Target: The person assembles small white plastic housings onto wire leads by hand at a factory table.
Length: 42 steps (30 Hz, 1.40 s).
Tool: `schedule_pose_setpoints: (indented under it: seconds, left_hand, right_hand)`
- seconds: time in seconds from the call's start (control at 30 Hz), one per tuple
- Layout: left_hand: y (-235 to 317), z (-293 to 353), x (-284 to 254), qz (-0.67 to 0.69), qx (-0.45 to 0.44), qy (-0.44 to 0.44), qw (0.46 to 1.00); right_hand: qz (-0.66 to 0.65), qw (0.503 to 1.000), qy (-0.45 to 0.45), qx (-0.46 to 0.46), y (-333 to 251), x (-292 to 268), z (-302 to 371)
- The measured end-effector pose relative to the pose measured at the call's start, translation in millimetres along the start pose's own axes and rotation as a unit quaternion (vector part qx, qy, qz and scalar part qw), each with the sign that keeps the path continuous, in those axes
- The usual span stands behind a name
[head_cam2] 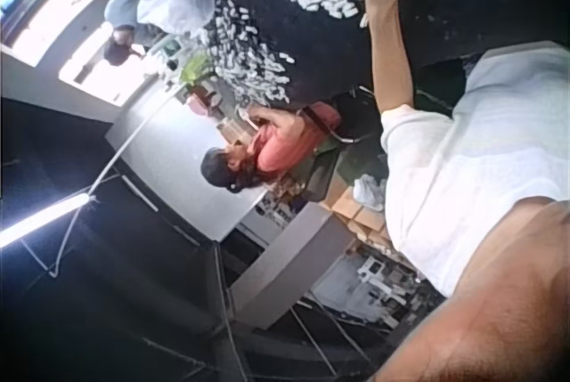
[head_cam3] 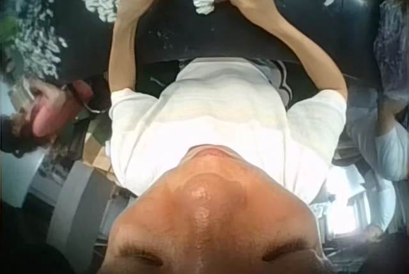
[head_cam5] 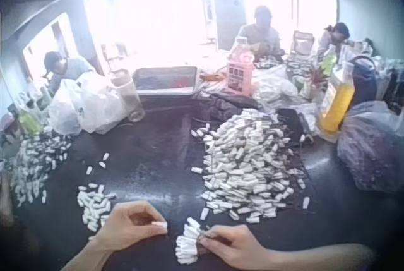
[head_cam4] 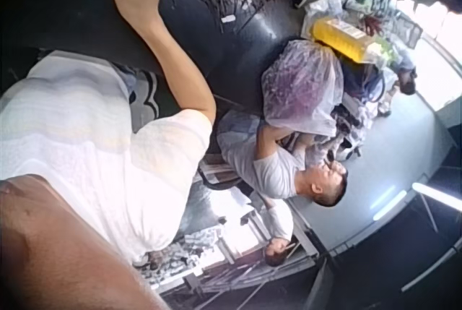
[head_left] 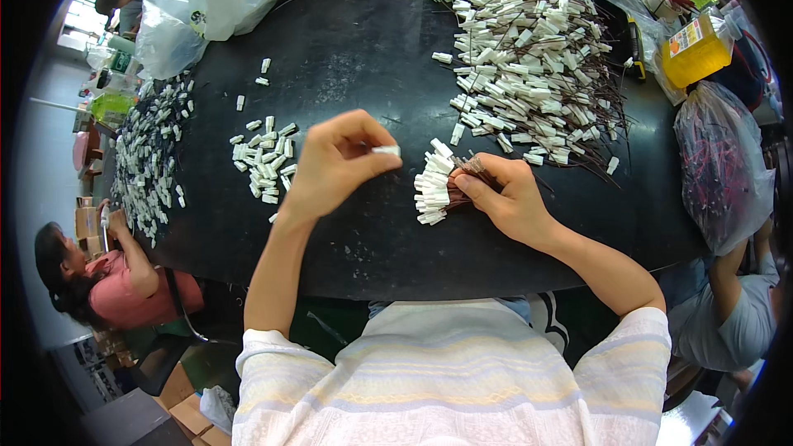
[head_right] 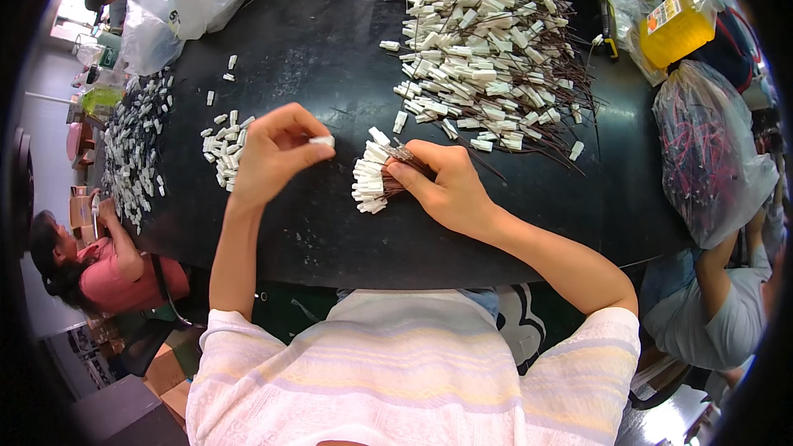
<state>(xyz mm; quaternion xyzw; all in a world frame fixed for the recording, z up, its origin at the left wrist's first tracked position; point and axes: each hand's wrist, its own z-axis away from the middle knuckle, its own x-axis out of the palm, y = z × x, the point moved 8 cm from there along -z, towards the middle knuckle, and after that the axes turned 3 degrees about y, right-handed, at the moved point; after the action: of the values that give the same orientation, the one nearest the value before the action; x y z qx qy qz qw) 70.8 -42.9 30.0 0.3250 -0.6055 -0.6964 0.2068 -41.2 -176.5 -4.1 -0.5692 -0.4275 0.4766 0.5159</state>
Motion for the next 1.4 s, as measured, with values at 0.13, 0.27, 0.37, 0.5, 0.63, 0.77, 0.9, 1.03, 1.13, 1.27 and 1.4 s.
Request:
schedule_pose_setpoints:
  seconds: [0.13,0.27,0.37,0.5,0.63,0.77,0.9,1.03,1.13,1.27,1.4]
  left_hand:
    - [-6.7,8.9,22.2,0.064,-0.019,-0.018,0.998]
    - [-8.0,12.2,30.5,0.091,-0.015,-0.032,0.995]
    - [-6.4,13.3,29.7,0.089,-0.009,-0.032,0.996]
    - [-7.4,11.2,28.0,0.063,0.015,-0.032,0.997]
    - [6.0,16.1,30.6,-0.116,0.084,-0.025,0.989]
    - [23.7,21.3,41.0,-0.153,0.174,-0.011,0.973]
    - [16.8,22.1,47.3,-0.122,0.174,-0.015,0.977]
    - [10.5,11.4,28.7,-0.067,0.076,-0.057,0.993]
    - [10.5,-26.3,-67.1,-0.265,0.131,0.169,0.94]
    - [1.6,-30.2,-150.8,-0.641,0.244,0.275,0.673]
    - [-18.6,-39.3,-156.5,-0.588,0.174,0.21,0.761]
  right_hand:
    - [0.026,1.0,-0.002,-0.009,-3.3,1.9,-0.9]
    - [0.058,0.998,0.002,-0.021,-7.6,0.2,-0.6]
    - [0.058,0.998,0.008,-0.012,-7.3,0.3,-0.7]
    - [0.036,0.999,0.02,-0.013,-1.4,-1.7,-0.9]
    - [0.081,0.996,0.0,-0.038,-6.1,1.9,-0.8]
    - [0.078,0.995,0.006,-0.063,-12.5,3.6,2.4]
    - [0.1,0.992,-0.003,-0.083,-15.3,4.5,4.3]
    - [0.053,0.997,-0.009,-0.053,-11.3,8.3,2.0]
    - [0.02,0.996,0.009,-0.086,-7.3,4.3,2.4]
    - [0.048,0.995,-0.006,-0.083,-16.3,7.1,1.8]
    - [0.075,0.995,-0.015,-0.069,-14.5,4.0,1.1]
